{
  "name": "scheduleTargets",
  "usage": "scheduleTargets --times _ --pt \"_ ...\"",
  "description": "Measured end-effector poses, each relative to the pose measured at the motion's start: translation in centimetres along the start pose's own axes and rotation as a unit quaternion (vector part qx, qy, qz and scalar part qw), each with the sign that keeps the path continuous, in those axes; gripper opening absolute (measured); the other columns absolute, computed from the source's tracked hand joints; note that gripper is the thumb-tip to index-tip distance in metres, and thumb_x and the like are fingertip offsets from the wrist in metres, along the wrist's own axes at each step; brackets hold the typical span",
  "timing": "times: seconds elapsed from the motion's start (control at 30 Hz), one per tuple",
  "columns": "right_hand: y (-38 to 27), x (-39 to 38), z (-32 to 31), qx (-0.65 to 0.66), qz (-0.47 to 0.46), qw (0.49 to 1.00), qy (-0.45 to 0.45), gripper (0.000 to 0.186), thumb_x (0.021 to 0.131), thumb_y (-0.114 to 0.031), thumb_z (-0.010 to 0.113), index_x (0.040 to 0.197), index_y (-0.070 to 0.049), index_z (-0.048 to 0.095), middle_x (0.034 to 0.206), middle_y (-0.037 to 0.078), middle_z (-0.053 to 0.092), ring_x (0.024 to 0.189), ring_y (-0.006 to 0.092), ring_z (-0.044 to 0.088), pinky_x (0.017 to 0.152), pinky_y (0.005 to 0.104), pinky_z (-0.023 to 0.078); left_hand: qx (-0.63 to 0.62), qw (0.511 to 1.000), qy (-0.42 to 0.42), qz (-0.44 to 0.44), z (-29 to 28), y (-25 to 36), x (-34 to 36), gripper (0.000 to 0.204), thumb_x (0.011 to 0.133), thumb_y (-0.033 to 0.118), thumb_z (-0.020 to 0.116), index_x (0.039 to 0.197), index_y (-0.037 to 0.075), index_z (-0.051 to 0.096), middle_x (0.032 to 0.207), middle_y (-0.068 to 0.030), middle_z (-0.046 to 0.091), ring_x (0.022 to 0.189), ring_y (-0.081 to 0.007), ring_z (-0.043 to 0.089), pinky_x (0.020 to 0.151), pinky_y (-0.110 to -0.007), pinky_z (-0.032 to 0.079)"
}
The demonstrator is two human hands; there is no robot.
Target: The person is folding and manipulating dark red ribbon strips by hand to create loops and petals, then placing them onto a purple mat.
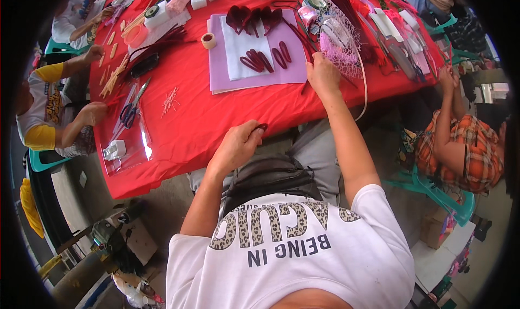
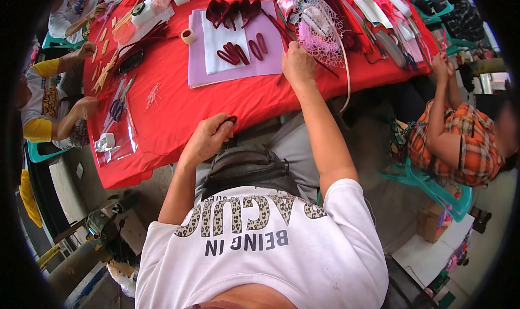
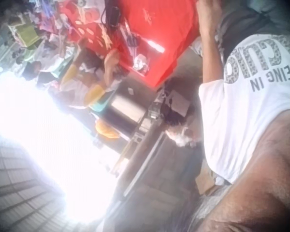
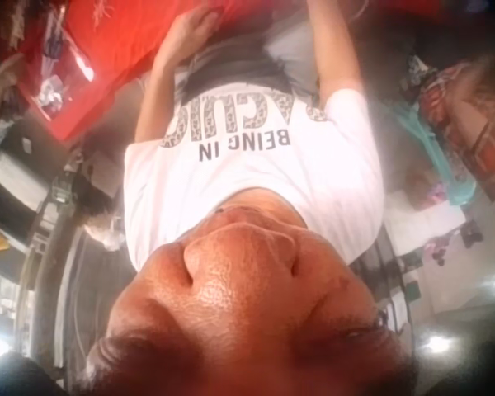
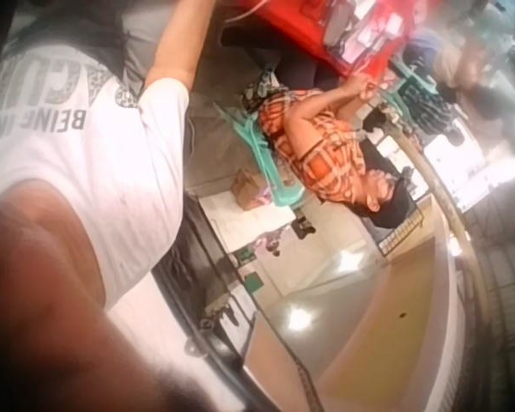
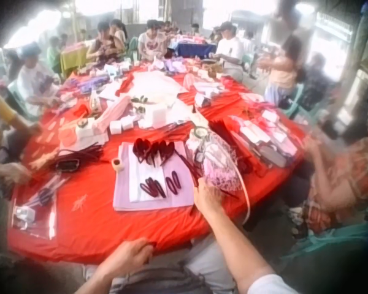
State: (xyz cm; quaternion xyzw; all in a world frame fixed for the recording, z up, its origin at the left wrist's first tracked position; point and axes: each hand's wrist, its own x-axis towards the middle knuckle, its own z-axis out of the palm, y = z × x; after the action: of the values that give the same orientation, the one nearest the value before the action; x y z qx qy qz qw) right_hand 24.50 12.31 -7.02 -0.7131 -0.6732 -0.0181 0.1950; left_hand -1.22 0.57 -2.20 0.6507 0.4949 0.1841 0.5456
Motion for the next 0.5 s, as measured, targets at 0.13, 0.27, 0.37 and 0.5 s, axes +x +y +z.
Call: scheduleTargets --times 0.13,0.27,0.37,0.5 --pt "0.9 1.4 2.3 -0.047 -0.004 0.999 -0.002 0.015 0.078 -0.016 0.056 0.085 -0.003 0.051 0.082 0.017 0.061 0.073 0.0343 0.062 0.062 0.0448 0.051 -0.003 1.000 0.013 0.007 -0.2 -0.5 -0.4 0.020 0.090 0.016 0.046 0.092 -0.002 0.055 0.068 -0.0067 0.057 0.063 -0.0127 0.054 0.060 -0.027 0.045" --pt "2.0 2.3 1.9 -0.068 0.001 0.998 -0.010 0.013 0.076 -0.013 0.056 0.086 -0.005 0.052 0.083 0.016 0.061 0.074 0.0337 0.062 0.063 0.0444 0.051 -0.008 1.000 0.020 0.009 -0.6 -0.7 -0.7 0.020 0.090 0.016 0.047 0.092 -0.002 0.054 0.069 -0.0070 0.058 0.063 -0.0130 0.055 0.060 -0.027 0.045" --pt "2.4 2.7 0.9 -0.085 -0.012 0.996 -0.006 0.013 0.077 -0.013 0.056 0.086 -0.005 0.054 0.082 0.017 0.060 0.075 0.0337 0.062 0.063 0.0440 0.051 -0.015 1.000 0.018 -0.004 -0.7 -0.7 -0.8 0.020 0.090 0.016 0.046 0.091 -0.002 0.054 0.069 -0.0070 0.058 0.064 -0.0128 0.055 0.060 -0.027 0.046" --pt "2.9 3.1 0.6 -0.096 -0.029 0.995 -0.017 0.012 0.079 -0.015 0.055 0.085 -0.005 0.056 0.083 0.016 0.060 0.075 0.0335 0.062 0.064 0.0437 0.051 -0.038 0.999 0.025 0.001 -0.4 -0.7 -0.6 0.020 0.089 0.016 0.047 0.090 -0.003 0.054 0.068 -0.0095 0.058 0.063 -0.0169 0.056 0.060 -0.029 0.045"
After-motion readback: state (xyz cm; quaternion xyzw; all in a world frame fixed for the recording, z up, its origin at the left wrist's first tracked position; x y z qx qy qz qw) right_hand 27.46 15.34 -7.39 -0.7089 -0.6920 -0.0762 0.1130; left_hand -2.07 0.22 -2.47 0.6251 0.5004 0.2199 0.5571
